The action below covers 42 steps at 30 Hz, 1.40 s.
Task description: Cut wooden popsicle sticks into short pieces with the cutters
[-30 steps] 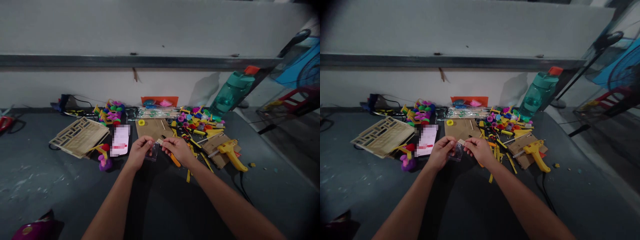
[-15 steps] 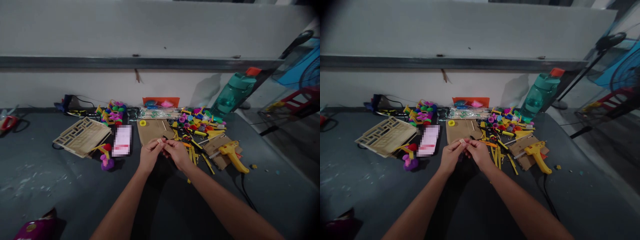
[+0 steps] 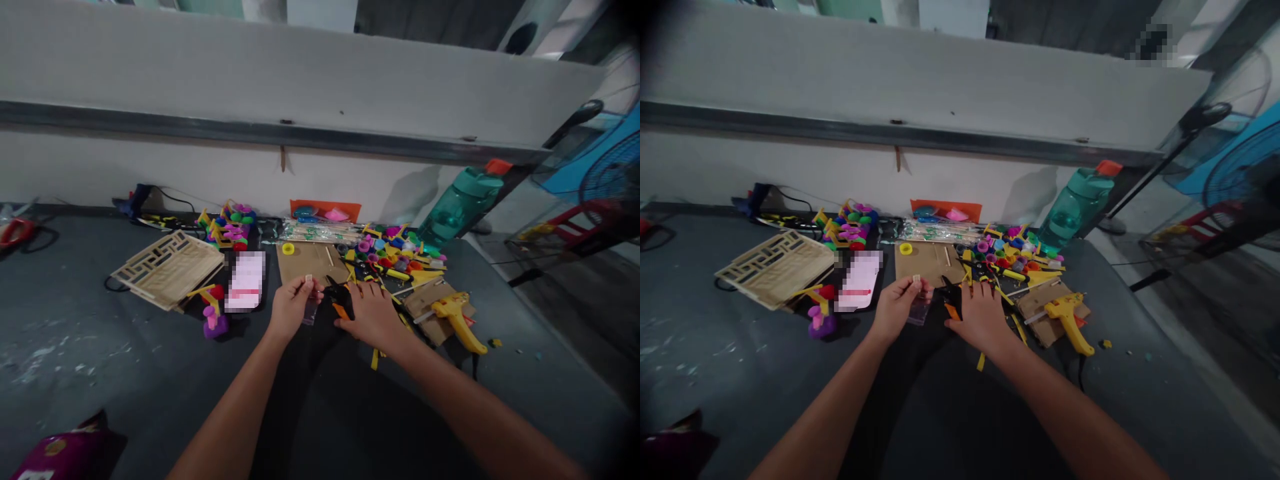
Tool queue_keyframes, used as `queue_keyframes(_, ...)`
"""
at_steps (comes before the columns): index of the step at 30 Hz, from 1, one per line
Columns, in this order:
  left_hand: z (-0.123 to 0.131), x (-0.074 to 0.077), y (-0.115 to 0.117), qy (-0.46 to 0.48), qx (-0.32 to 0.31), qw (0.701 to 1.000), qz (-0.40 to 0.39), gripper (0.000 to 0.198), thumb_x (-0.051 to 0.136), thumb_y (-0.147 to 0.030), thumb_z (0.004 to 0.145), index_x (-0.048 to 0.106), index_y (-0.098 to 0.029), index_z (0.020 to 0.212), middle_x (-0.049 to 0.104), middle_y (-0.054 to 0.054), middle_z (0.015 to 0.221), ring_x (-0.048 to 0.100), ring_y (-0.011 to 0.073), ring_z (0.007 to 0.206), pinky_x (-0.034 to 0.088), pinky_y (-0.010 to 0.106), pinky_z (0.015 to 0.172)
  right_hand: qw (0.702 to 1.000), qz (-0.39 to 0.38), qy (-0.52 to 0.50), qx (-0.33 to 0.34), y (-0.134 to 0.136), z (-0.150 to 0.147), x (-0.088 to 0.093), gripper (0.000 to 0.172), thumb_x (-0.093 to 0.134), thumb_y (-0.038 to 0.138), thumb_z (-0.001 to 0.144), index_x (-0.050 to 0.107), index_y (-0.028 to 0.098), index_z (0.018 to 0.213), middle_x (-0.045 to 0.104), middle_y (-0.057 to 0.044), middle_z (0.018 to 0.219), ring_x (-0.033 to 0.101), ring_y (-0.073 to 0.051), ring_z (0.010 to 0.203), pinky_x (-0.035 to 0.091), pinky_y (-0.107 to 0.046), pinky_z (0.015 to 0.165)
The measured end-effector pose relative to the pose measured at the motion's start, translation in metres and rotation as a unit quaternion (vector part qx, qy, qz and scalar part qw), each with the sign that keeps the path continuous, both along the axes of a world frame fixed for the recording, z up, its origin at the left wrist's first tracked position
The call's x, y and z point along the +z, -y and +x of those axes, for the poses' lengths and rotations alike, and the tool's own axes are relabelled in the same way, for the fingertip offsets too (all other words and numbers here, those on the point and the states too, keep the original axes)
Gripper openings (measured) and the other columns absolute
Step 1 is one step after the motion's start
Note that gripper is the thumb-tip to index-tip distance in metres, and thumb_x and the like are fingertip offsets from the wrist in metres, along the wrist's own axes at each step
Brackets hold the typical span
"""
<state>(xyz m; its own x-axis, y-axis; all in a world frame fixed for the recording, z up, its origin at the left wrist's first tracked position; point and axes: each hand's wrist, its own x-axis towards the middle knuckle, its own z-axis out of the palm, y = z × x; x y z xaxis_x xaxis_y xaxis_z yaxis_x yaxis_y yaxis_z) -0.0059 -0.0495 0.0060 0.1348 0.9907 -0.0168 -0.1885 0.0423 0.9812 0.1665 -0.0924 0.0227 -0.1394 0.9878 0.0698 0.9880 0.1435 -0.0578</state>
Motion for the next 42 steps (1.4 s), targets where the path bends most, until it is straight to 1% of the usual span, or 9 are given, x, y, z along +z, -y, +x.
queue_keyframes(4, -0.002, 0.004, 0.002, -0.056, -0.037, 0.997, 0.034, 0.032, 0.056, -0.044, 0.075, 0.062, -0.013, 0.082, 0.063, 0.003, 0.072, 0.058, 0.0114, 0.060, 0.049, 0.024, 0.061, 0.999, -0.006, -0.021, -0.041, -0.004, 0.000, -0.004, 0.063, 0.060, 0.042, 0.064, 0.044, 0.010, 0.116, 0.051, -0.018, 0.107, 0.044, -0.031, 0.101, 0.034, -0.041, 0.084)
queue_keyframes(8, -0.006, 0.007, 0.002, -0.124, -0.073, 0.987, 0.066, 0.029, 0.050, -0.041, 0.080, 0.061, -0.014, 0.082, 0.059, 0.001, 0.068, 0.056, 0.0097, 0.056, 0.046, 0.022, 0.056, 0.994, 0.015, -0.088, -0.068, -0.008, 0.009, 0.001, 0.045, 0.052, 0.026, 0.067, 0.047, 0.007, 0.108, 0.050, -0.016, 0.099, 0.046, -0.027, 0.096, 0.036, -0.038, 0.085)
queue_keyframes(10, -0.005, 0.008, 0.002, -0.151, -0.098, 0.982, 0.062, 0.027, 0.049, -0.039, 0.081, 0.060, -0.015, 0.080, 0.058, 0.000, 0.065, 0.054, 0.0089, 0.053, 0.044, 0.021, 0.052, 0.988, 0.027, -0.140, -0.052, -0.004, 0.012, 0.005, 0.040, 0.048, 0.021, 0.068, 0.046, 0.010, 0.106, 0.049, -0.013, 0.098, 0.047, -0.024, 0.093, 0.037, -0.035, 0.084)
queue_keyframes(14, 0.000, 0.007, 0.004, -0.224, -0.121, 0.965, 0.066, 0.025, 0.047, -0.034, 0.081, 0.060, -0.015, 0.071, 0.058, 0.000, 0.061, 0.053, 0.0092, 0.049, 0.042, 0.021, 0.049, 0.981, 0.030, -0.191, 0.014, 0.010, 0.004, 0.008, 0.046, 0.050, 0.020, 0.065, 0.042, 0.015, 0.110, 0.046, -0.011, 0.102, 0.044, -0.023, 0.097, 0.038, -0.036, 0.084)
queue_keyframes(19, 0.004, 0.001, 0.005, -0.296, -0.071, 0.943, 0.132, 0.020, 0.048, -0.023, 0.078, 0.064, -0.018, 0.066, 0.061, 0.000, 0.056, 0.056, 0.0119, 0.052, 0.041, 0.021, 0.051, 0.985, 0.038, -0.167, 0.001, 0.016, -0.007, 0.002, 0.048, 0.053, 0.023, 0.065, 0.042, 0.012, 0.110, 0.045, -0.013, 0.103, 0.040, -0.026, 0.100, 0.035, -0.039, 0.087)
queue_keyframes(24, 0.005, -0.005, 0.006, -0.325, -0.003, 0.933, 0.151, 0.020, 0.050, -0.020, 0.076, 0.065, -0.019, 0.063, 0.063, -0.001, 0.058, 0.057, 0.0130, 0.055, 0.040, 0.021, 0.052, 0.989, 0.031, -0.141, -0.026, 0.016, -0.008, 0.000, 0.049, 0.055, 0.026, 0.065, 0.041, 0.013, 0.110, 0.044, -0.015, 0.104, 0.039, -0.029, 0.100, 0.035, -0.042, 0.084)
queue_keyframes(28, 0.005, -0.006, 0.008, -0.379, 0.033, 0.907, 0.181, 0.021, 0.048, -0.017, 0.075, 0.064, -0.019, 0.062, 0.063, -0.001, 0.060, 0.056, 0.0122, 0.058, 0.038, 0.020, 0.054, 0.990, 0.027, -0.136, -0.035, 0.018, -0.010, 0.001, 0.050, 0.057, 0.028, 0.065, 0.041, 0.013, 0.110, 0.044, -0.014, 0.104, 0.039, -0.029, 0.099, 0.034, -0.041, 0.084)
queue_keyframes(34, 0.005, -0.006, 0.009, -0.425, 0.031, 0.877, 0.223, 0.023, 0.047, -0.017, 0.076, 0.064, -0.018, 0.060, 0.062, 0.000, 0.060, 0.055, 0.0116, 0.058, 0.036, 0.020, 0.055, 0.991, 0.026, -0.130, -0.030, 0.018, -0.011, 0.000, 0.049, 0.056, 0.030, 0.067, 0.041, 0.013, 0.110, 0.044, -0.014, 0.104, 0.038, -0.028, 0.098, 0.033, -0.041, 0.083)
queue_keyframes(42, 0.006, -0.006, 0.009, -0.422, -0.002, 0.875, 0.238, 0.024, 0.045, -0.023, 0.081, 0.060, -0.018, 0.062, 0.060, 0.001, 0.061, 0.054, 0.0124, 0.057, 0.035, 0.021, 0.054, 0.992, 0.035, -0.118, -0.036, 0.016, -0.009, 0.000, 0.048, 0.055, 0.032, 0.068, 0.041, 0.015, 0.110, 0.045, -0.014, 0.104, 0.038, -0.029, 0.097, 0.032, -0.043, 0.082)
